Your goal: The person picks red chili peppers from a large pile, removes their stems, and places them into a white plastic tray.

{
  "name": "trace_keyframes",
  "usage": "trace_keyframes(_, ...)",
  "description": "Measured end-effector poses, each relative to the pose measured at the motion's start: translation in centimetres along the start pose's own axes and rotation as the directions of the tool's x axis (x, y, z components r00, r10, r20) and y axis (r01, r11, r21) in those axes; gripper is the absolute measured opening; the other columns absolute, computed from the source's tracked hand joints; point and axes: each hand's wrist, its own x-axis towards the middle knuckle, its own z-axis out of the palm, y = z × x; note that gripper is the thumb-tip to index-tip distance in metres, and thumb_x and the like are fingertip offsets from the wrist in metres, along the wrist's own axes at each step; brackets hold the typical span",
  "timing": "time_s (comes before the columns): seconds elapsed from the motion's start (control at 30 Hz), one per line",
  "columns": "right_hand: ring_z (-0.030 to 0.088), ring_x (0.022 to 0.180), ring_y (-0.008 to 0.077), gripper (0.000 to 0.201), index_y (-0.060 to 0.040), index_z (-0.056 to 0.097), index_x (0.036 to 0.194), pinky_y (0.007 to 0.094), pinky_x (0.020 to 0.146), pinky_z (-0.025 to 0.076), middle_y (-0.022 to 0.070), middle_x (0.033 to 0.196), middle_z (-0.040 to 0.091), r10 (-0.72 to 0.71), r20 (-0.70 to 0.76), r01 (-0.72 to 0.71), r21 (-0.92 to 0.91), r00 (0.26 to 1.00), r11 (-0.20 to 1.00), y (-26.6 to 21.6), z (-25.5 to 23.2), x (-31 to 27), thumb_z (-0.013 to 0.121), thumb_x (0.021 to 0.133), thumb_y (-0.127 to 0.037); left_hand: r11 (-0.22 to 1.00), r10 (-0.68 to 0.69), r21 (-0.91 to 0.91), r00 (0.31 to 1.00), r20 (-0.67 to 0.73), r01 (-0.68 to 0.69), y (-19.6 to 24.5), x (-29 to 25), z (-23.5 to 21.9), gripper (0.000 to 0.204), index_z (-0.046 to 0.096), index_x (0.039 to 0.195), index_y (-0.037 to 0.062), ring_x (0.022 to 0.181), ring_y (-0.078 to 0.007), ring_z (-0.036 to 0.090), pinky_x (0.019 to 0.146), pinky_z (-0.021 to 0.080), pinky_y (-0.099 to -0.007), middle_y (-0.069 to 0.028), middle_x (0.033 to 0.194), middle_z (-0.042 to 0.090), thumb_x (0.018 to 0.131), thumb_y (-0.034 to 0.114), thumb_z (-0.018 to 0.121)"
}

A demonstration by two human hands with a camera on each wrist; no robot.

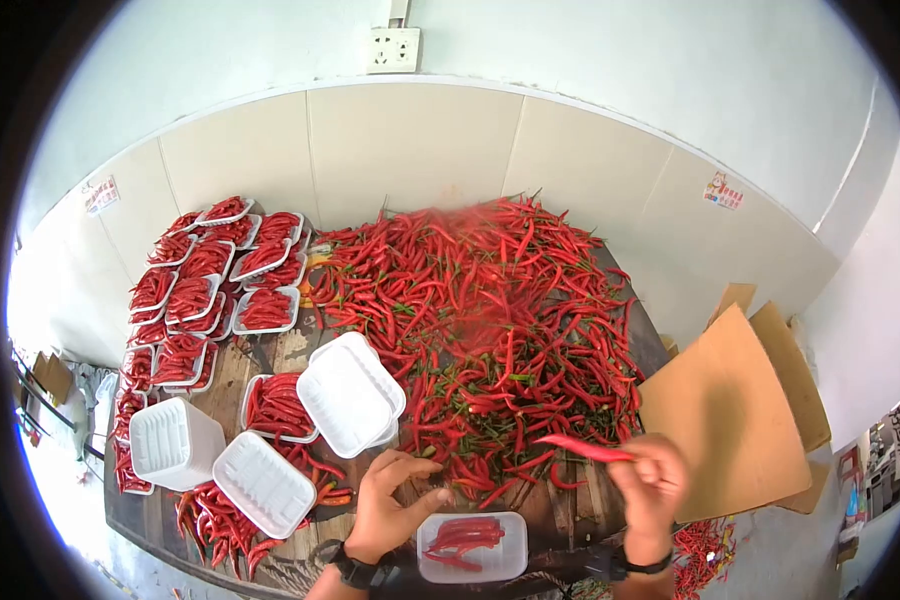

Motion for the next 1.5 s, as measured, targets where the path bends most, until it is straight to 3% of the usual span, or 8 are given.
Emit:
trace_keyframes(0.13,0.059,0.088,0.0145,0.021,-0.0011,0.065,0.106,0.0284,0.077,0.049,0.0061,0.099,0.066,-0.453,-0.397,0.180,-0.561,0.798,0.808,-2.9,-7.3,-0.4,0.073,0.092,-0.014,1.000,-0.007,-0.020,1.000,0.007,0.007,0.3,0.0,0.1,0.034,0.074,0.100,0.0045,0.087,-0.0263,0.065,0.078,0.052,-0.0358,-0.0101,0.092,0.067,0.073,0.021,0.087)
trace_keyframes(0.23,0.060,0.092,0.0155,0.024,0.0013,0.066,0.111,0.0285,0.080,0.049,0.0085,0.102,0.067,-0.594,-0.572,-0.064,-0.749,0.566,0.660,-7.6,-11.3,1.3,0.072,0.094,-0.015,1.000,-0.019,-0.014,1.000,-0.001,0.019,0.7,0.0,0.1,0.028,0.075,0.096,0.0038,0.085,-0.0253,0.065,0.077,0.052,-0.0352,-0.0106,0.089,0.067,0.074,0.017,0.085)
trace_keyframes(0.4,0.062,0.096,0.0202,0.034,0.0015,0.065,0.121,0.0338,0.089,0.048,0.0098,0.112,0.070,-0.637,-0.460,-0.320,-0.888,0.619,0.330,-10.4,-13.6,4.1,0.069,0.095,-0.020,0.998,-0.031,-0.048,1.000,-0.007,0.030,0.4,-0.1,0.3,0.025,0.075,0.095,0.0035,0.083,-0.0242,0.065,0.074,0.051,-0.0344,-0.0104,0.089,0.067,0.074,0.014,0.084)
trace_keyframes(0.5,0.060,0.111,0.0328,0.031,-0.0003,0.067,0.117,0.0431,0.098,0.044,0.0154,0.116,0.067,-0.457,-0.191,-0.197,-0.980,0.869,0.035,-8.9,-13.3,4.9,0.068,0.094,-0.021,0.998,-0.021,-0.065,1.000,-0.022,0.019,0.3,-0.1,0.4,0.022,0.076,0.093,0.0046,0.081,-0.0231,0.064,0.072,0.051,-0.0336,-0.0093,0.087,0.067,0.074,0.012,0.083)
trace_keyframes(0.63,0.060,0.107,0.0336,0.027,-0.0006,0.068,0.112,0.0436,0.097,0.045,0.0153,0.113,0.067,-0.520,-0.139,-0.121,-0.990,0.843,0.069,-6.7,-7.2,4.4,0.069,0.092,-0.018,0.997,-0.038,-0.071,0.999,0.005,0.038,1.1,0.0,0.0,0.017,0.076,0.090,0.0038,0.083,-0.0203,0.063,0.075,0.049,-0.0318,-0.0082,0.087,0.066,0.075,0.008,0.082)
trace_keyframes(0.9,0.064,0.080,0.0298,0.013,-0.0028,0.068,0.094,0.0401,0.074,0.051,0.0123,0.088,0.066,-0.002,0.230,0.126,-0.527,0.973,0.841,2.5,6.8,7.6,0.074,0.084,-0.009,0.996,-0.049,-0.070,0.999,-0.001,0.049,0.1,0.0,0.1,0.013,0.075,0.086,0.0037,0.078,-0.0195,0.063,0.070,0.049,-0.0314,-0.0071,0.083,0.066,0.075,0.007,0.083)
trace_keyframes(1.13,0.063,0.081,0.0342,0.025,-0.0054,0.072,0.077,0.0453,0.073,0.050,0.0126,0.080,0.066,0.131,0.310,0.200,-0.828,0.942,0.523,8.0,10.0,10.6,0.075,0.083,-0.030,0.988,-0.071,-0.137,0.997,0.004,0.071,0.0,0.2,0.2,0.011,0.076,0.085,0.0069,0.070,-0.0173,0.061,0.060,0.047,-0.0296,-0.0058,0.079,0.065,0.076,0.008,0.082)
trace_keyframes(1.5,0.068,0.095,0.0153,0.021,0.0007,0.063,0.112,0.0296,0.084,0.052,0.0070,0.103,0.070,0.242,0.313,-0.242,-0.040,0.918,0.970,5.6,8.3,9.6,0.058,0.102,-0.017,0.995,0.053,-0.082,0.998,0.015,-0.051,0.1,0.4,0.1,0.009,0.077,0.083,0.0084,0.072,-0.0202,0.062,0.060,0.049,-0.0319,-0.0061,0.078,0.066,0.075,0.010,0.083)
